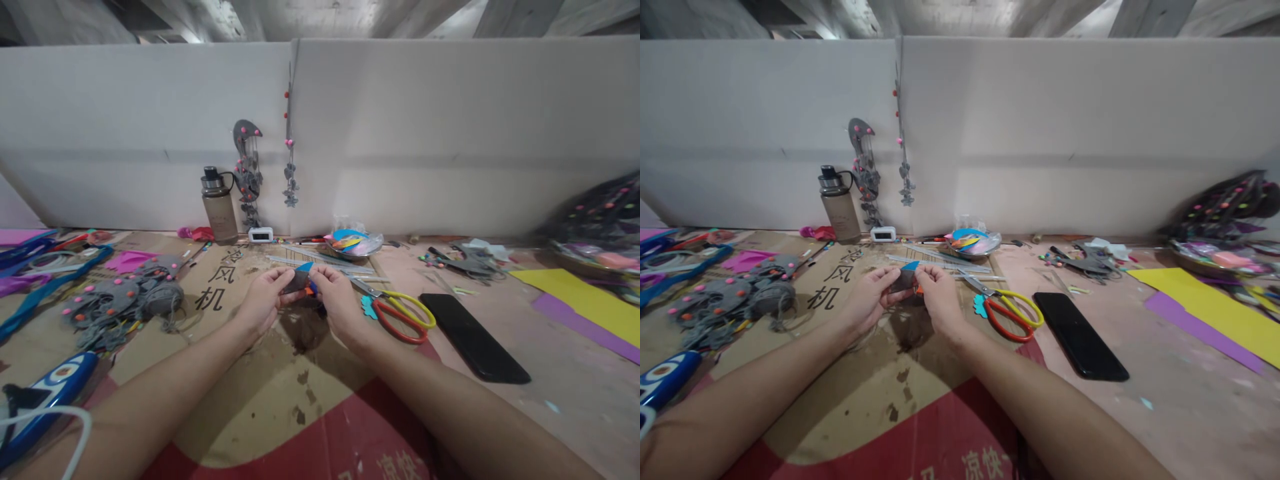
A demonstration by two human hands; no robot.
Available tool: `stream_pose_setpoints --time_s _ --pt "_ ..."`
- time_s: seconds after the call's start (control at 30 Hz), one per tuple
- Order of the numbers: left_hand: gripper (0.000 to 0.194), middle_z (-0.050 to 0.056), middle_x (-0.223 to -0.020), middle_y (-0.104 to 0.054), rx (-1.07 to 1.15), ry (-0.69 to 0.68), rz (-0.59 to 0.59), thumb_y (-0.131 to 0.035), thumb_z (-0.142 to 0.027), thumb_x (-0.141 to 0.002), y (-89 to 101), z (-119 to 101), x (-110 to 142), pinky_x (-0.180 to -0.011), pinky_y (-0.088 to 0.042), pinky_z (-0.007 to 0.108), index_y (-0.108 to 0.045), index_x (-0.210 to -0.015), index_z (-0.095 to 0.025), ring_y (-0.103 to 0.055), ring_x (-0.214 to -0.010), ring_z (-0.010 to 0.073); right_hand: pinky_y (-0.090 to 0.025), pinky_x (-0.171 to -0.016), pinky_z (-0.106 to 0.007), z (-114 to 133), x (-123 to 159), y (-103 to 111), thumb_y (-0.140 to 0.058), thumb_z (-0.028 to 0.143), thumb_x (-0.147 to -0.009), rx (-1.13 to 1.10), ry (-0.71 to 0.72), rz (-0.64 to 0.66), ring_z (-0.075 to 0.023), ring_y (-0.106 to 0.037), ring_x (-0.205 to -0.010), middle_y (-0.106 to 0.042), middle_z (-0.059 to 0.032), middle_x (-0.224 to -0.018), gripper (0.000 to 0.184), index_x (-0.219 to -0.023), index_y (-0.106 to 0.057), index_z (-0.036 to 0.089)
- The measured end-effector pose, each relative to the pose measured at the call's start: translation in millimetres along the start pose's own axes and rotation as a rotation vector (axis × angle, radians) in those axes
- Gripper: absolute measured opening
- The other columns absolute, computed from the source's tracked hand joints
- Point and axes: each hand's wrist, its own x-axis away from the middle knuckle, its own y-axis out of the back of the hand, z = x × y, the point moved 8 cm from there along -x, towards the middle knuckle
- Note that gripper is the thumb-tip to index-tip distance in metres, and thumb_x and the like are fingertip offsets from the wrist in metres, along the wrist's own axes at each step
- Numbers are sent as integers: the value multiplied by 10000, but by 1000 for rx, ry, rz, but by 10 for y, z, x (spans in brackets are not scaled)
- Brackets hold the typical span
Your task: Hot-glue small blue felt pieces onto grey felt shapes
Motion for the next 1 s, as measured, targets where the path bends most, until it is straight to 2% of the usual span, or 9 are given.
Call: stream_pose_setpoints --time_s 0.2,0.3,0.47,0.67,0.83,1.0 --pt "182 67 -933 -674 -26 -8 81 -704 -194 -725 -36 -14 -10 -768 -557 273 -659 -887 -123 -646 -828 142 -326 -552 -220 -31 -37 41 -632 383 -692 -13 8 -7 -86 -440 -577 -551 36 -658 216 -704 -577 175" --pt "160 62 -924 -677 -25 -19 62 -704 -193 -723 -29 -20 -4 -761 -561 274 -659 -860 -124 -648 -817 141 -324 -545 -217 -37 -38 24 -630 383 -701 -8 14 10 -84 -436 -578 -553 34 -670 215 -717 -580 175" --pt "121 51 -828 -672 -6 -4 29 -690 -204 -733 -9 -38 2 -686 -581 284 -645 -810 -122 -637 -722 129 -297 -511 -207 21 14 -29 -618 363 -716 22 25 42 -72 -393 -537 -524 38 -635 195 -725 -569 174" --pt "229 54 -795 -646 -73 92 63 -705 -270 -716 6 31 -14 -527 -569 275 -613 -878 -138 -621 -685 147 -307 -497 -211 77 85 -69 -615 398 -713 83 36 43 -83 -413 -526 -533 26 -619 231 -731 -563 173" --pt "287 0 -743 -567 -281 -102 -88 -709 -378 -690 105 -87 16 -498 -547 281 -574 -840 -174 -556 -657 134 -304 -488 -213 88 115 -86 -606 393 -700 157 55 -11 -82 -381 -507 -501 36 -589 233 -732 -583 164" --pt "245 37 -819 -606 -502 -220 -74 -662 -372 -713 78 -136 43 -577 -513 269 -608 -829 -162 -578 -730 163 -334 -517 -217 90 103 -103 -594 380 -712 216 91 -37 -94 -427 -546 -532 25 -617 225 -747 -600 158"
